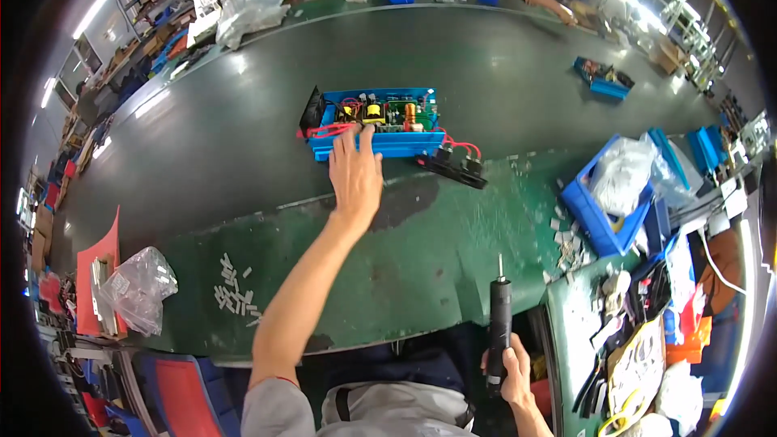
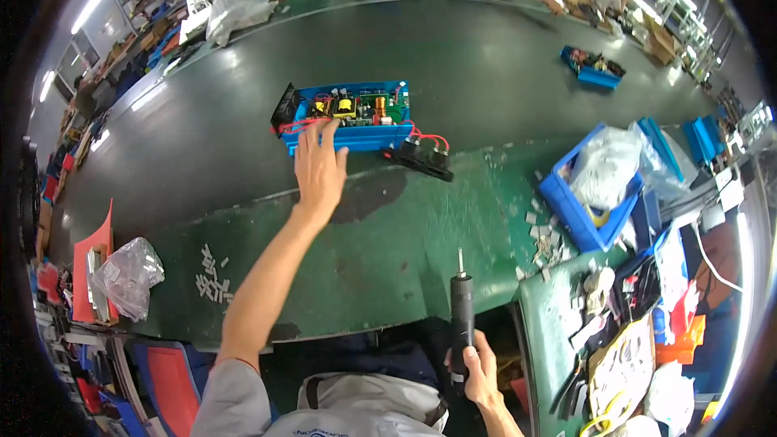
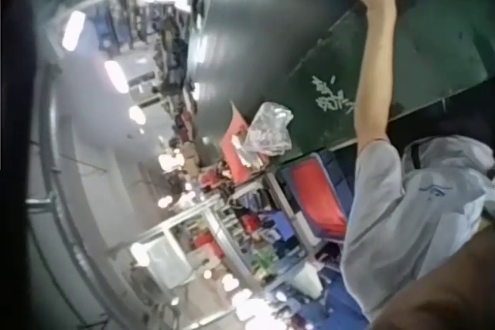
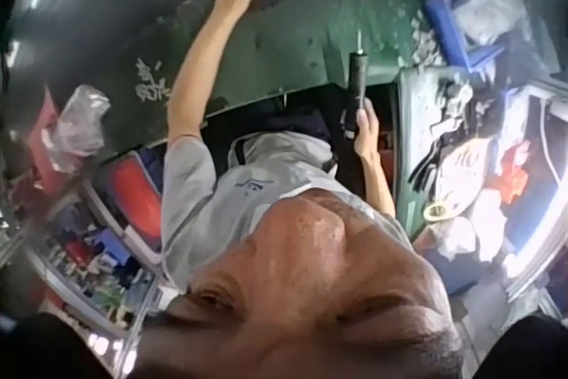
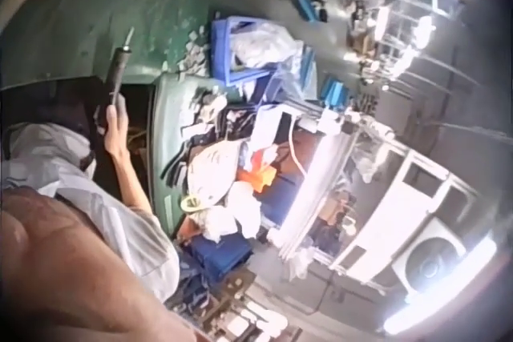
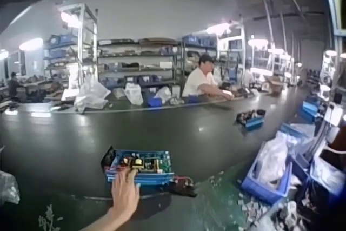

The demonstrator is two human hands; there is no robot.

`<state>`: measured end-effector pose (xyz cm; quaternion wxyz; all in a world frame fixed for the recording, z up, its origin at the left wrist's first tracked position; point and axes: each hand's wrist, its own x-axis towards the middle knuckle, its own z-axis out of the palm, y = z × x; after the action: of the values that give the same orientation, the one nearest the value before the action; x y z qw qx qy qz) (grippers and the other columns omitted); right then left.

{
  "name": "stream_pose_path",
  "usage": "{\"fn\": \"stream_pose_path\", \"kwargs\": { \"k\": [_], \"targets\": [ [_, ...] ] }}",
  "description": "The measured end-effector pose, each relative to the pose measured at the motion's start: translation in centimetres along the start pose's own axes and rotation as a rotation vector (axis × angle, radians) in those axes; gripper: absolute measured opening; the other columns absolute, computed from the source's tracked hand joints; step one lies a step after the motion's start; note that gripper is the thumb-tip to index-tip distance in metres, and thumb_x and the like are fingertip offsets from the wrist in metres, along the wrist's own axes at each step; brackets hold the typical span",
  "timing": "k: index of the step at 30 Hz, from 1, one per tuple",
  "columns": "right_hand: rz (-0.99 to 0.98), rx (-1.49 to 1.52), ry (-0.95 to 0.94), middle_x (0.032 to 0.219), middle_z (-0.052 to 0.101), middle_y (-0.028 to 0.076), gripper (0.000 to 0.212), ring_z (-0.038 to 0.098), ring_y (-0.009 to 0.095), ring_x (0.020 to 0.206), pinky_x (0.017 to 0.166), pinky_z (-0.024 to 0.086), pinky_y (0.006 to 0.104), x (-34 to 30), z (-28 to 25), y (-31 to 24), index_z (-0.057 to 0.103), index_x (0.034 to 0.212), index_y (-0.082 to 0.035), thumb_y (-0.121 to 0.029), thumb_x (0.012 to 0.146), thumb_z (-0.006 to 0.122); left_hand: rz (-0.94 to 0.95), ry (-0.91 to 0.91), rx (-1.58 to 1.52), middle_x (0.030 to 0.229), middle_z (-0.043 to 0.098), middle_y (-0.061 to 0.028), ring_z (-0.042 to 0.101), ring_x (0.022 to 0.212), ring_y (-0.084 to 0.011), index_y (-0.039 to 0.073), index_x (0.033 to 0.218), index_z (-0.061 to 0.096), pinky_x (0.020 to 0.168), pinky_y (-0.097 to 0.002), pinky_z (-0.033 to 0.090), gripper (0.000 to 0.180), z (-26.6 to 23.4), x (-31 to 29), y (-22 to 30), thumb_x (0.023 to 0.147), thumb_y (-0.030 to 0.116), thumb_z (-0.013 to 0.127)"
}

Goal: The worker is assembling electronic modules on a production line using an electric screwdriver to secure components.

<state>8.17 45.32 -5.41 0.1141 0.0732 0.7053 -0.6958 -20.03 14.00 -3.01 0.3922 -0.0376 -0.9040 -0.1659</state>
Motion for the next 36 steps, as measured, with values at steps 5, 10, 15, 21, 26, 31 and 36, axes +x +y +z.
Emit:
{"fn": "stream_pose_path", "kwargs": {
  "k": [5, 10, 15, 21, 26, 31, 36],
  "targets": [
    [0.045, -0.169, 0.212, 0.076, 0.062, 0.003, 0.035, 0.057, 0.010, 0.063, 0.056, 0.045, 0.0245, 5.7, -0.8, -5.1, 0.053, 0.122, -0.001, -0.019, 0.096, 0.066, -0.032, -0.110, -0.358, 0.128, 0.061, -0.0187, 0.057, 0.119, -0.0395, 0.003, 0.123, 0.061, 0.103, -0.0469, 0.047, 0.038, 2.3, -6.2, 1.9, 0.086, 0.008, 0.071],
    [-0.270, -0.840, 0.442, 0.102, 0.064, 0.018, 0.048, 0.064, 0.029, 0.092, 0.082, 0.050, 0.0418, 13.2, -0.5, -8.5, 0.054, 0.132, 0.003, -0.018, 0.093, 0.070, -0.188, -0.041, -0.517, 0.118, 0.066, -0.0157, 0.064, 0.109, -0.0336, 0.003, 0.122, 0.063, 0.092, -0.0416, 0.053, 0.034, -0.1, -7.5, 1.1, 0.091, 0.015, 0.072],
    [-0.606, -0.722, 0.359, 0.109, 0.060, 0.013, 0.030, 0.059, 0.024, 0.096, 0.081, 0.048, 0.0357, 20.9, 2.8, -9.3, 0.061, 0.124, 0.001, -0.004, 0.094, 0.063, -0.497, -0.131, -0.787, 0.090, 0.067, -0.0149, 0.067, 0.075, -0.0304, 0.005, 0.108, 0.066, 0.069, -0.0386, 0.054, 0.033, -0.6, -6.7, 0.3, 0.093, 0.034, 0.073],
    [-0.553, -0.618, -0.095, 0.110, 0.064, 0.010, 0.030, 0.060, 0.017, 0.095, 0.083, 0.050, 0.0313, 29.0, 13.3, -6.5, 0.060, 0.126, 0.001, -0.008, 0.098, 0.062, -0.496, 0.046, -0.830, 0.062, 0.048, -0.0177, 0.050, 0.056, -0.0395, 0.004, 0.072, 0.048, 0.052, -0.0456, 0.039, 0.027, 1.2, -8.1, 0.6, 0.088, 0.012, 0.068],
    [-0.493, -0.562, -0.183, 0.103, 0.067, 0.008, 0.027, 0.060, 0.015, 0.095, 0.088, 0.049, 0.0309, 39.7, 18.7, -6.5, 0.064, 0.121, 0.003, -0.017, 0.103, 0.060, -0.601, 0.049, -0.770, 0.060, 0.042, -0.0195, 0.045, 0.056, -0.0424, 0.001, 0.066, 0.040, 0.052, -0.0465, 0.037, 0.035, 1.1, -7.7, -0.4, 0.084, 0.008, 0.069],
    [-0.515, -0.637, -0.090, 0.086, 0.053, 0.001, 0.035, 0.048, 0.011, 0.080, 0.076, 0.041, 0.0253, 48.3, 18.8, -6.4, 0.063, 0.109, 0.002, -0.032, 0.106, 0.057, -0.575, 0.022, -0.785, 0.059, 0.044, -0.0197, 0.052, 0.058, -0.0427, 0.000, 0.066, 0.042, 0.054, -0.0491, 0.039, 0.031, 0.8, -7.0, -0.6, 0.082, 0.007, 0.068],
    [-0.500, -0.503, -0.067, 0.090, 0.061, 0.005, 0.034, 0.053, 0.010, 0.084, 0.078, 0.046, 0.0279, 49.0, 18.7, -8.1, 0.062, 0.116, 0.002, -0.030, 0.105, 0.059, -0.560, 0.050, -0.818, 0.059, 0.037, -0.0184, 0.041, 0.054, -0.0403, 0.001, 0.066, 0.037, 0.051, -0.0442, 0.034, 0.037, 1.1, -7.1, -0.7, 0.082, 0.004, 0.070]
  ]
}}
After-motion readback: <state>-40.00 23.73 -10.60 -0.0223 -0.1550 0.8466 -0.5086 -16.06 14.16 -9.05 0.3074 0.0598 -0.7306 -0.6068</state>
